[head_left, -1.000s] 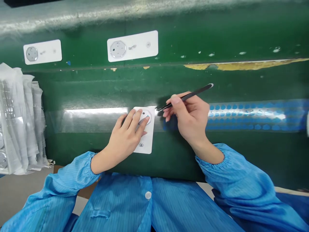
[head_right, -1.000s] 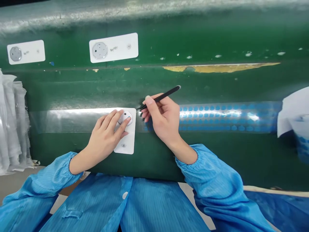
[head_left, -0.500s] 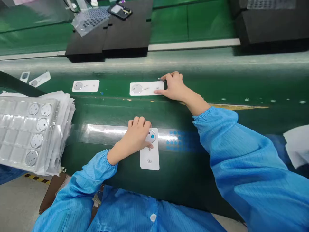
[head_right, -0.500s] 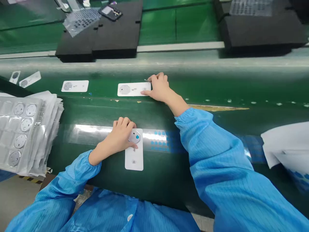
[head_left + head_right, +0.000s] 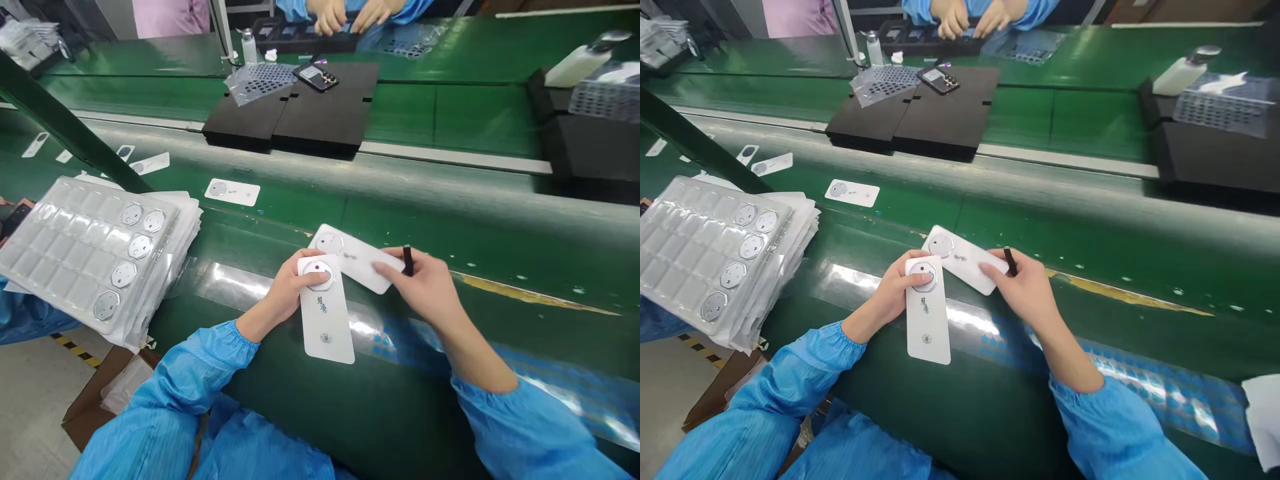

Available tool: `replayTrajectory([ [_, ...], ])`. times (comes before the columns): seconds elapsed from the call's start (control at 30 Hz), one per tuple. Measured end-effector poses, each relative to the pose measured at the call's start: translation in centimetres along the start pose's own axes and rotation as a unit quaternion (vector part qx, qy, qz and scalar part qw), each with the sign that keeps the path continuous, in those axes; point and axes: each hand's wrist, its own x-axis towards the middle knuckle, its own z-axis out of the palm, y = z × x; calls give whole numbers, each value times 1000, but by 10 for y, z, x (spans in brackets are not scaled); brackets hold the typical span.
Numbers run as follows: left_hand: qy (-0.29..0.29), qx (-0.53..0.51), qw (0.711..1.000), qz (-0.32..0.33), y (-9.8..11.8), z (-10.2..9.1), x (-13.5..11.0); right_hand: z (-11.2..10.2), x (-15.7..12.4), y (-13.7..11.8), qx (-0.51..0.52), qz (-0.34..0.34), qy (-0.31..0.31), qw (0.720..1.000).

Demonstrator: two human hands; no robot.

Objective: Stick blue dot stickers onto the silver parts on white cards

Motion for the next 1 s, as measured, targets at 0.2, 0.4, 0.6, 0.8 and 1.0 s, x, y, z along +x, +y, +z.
replayTrajectory([
  [0.2,34,29,998,40,3,6,-3,13,-40,3,-111,-163,110,974],
  [0.4,27,37,984,173,30,52,3,11,-65,-59,78,-218,-40,972],
  [0.6,44,20,955,293,59,107,2,7,-59,-96,123,-256,85,955],
  [0.8,-21,35,960,278,56,116,-7,0,-64,-93,165,-255,104,947],
  [1.0,-60,25,966,250,61,118,-15,2,-68,-99,170,-267,112,942],
])
